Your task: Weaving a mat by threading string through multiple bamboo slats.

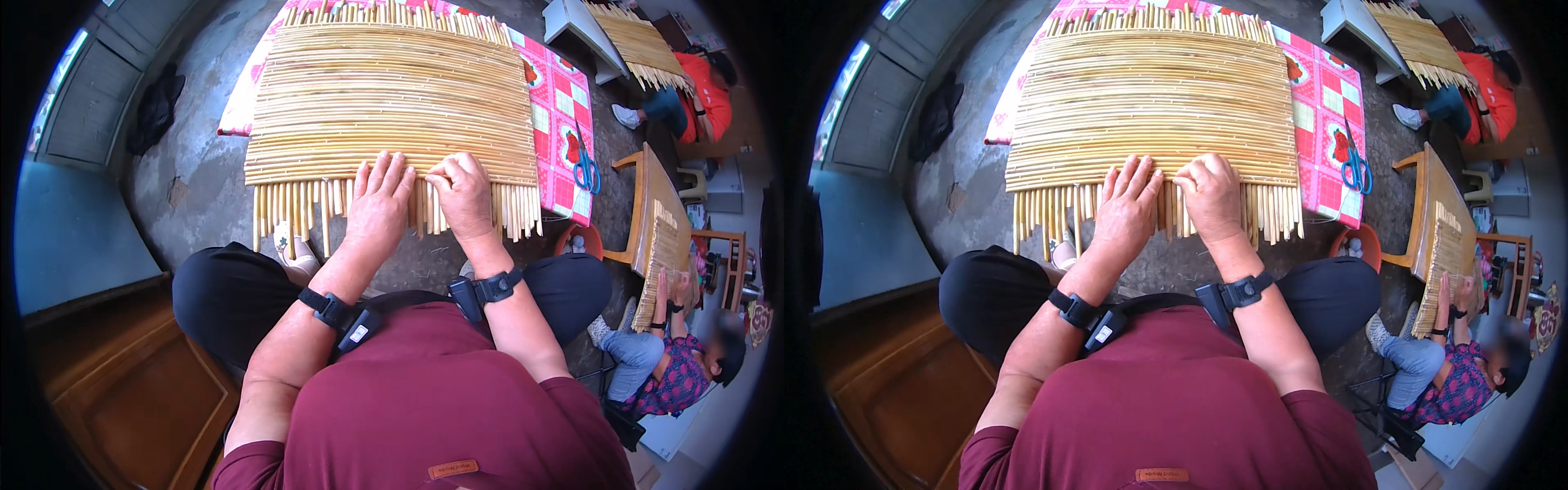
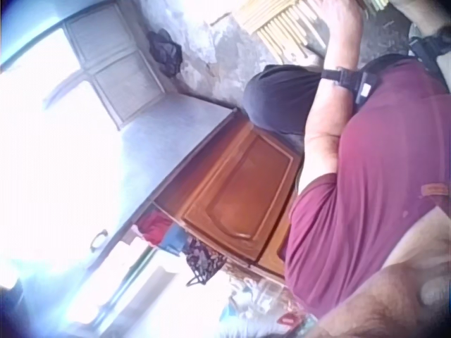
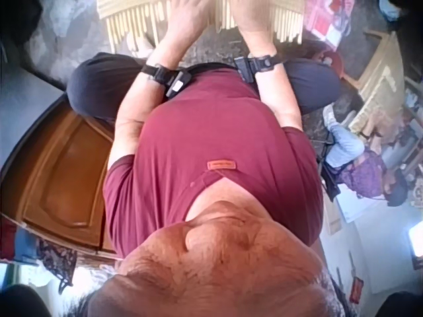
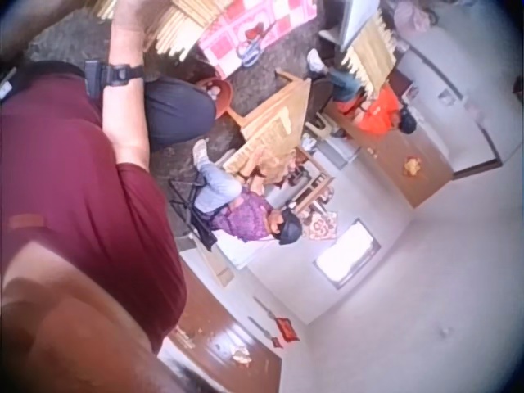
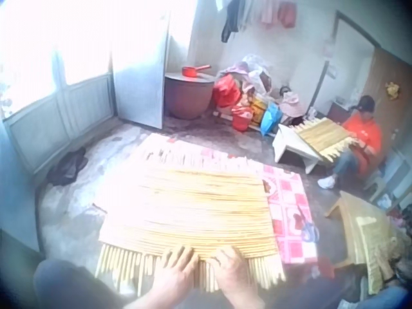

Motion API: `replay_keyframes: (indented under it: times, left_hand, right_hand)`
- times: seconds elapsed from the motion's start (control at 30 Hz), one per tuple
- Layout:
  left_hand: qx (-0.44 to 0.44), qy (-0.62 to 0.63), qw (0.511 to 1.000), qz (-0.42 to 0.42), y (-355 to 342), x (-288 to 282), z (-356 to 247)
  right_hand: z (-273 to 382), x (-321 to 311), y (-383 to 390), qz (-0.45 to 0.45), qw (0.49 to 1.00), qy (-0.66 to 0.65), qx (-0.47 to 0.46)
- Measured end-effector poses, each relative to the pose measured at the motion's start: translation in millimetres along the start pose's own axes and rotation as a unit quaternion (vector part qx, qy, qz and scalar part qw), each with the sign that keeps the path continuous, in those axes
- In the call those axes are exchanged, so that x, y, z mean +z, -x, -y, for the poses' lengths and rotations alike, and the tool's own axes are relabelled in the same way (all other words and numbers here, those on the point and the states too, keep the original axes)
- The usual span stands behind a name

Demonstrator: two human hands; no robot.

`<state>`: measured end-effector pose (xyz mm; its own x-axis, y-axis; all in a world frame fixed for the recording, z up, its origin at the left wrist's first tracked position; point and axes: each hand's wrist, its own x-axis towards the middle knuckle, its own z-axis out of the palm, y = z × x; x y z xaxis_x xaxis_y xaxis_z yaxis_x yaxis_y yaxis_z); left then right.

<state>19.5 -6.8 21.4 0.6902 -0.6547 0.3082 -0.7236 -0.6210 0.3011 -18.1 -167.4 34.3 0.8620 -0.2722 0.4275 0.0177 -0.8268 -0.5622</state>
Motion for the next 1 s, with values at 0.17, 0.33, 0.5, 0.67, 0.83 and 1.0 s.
replay_keyframes:
  times: [0.17,0.33,0.5,0.67,0.83,1.0]
  left_hand:
    - [-0.008,-0.004,1.000,-0.010,-1,3,-1]
    - [-0.001,-0.004,1.000,-0.004,-4,1,-3]
    - [-0.010,-0.015,1.000,0.018,-1,3,-2]
    - [-0.012,-0.021,0.999,0.031,0,2,-3]
    - [-0.012,-0.014,0.999,0.039,-4,-5,-6]
    - [-0.013,-0.001,0.999,0.046,-3,-1,-1]
  right_hand:
    - [0,7,-3,-0.009,0.994,0.060,-0.089]
    - [-5,4,-2,-0.012,0.993,0.048,-0.103]
    - [0,5,-3,-0.022,0.994,0.030,-0.107]
    - [1,-1,-3,-0.059,0.988,0.012,-0.140]
    - [36,-49,-40,-0.159,0.972,-0.154,-0.080]
    - [67,-64,-46,-0.080,0.855,-0.480,0.178]
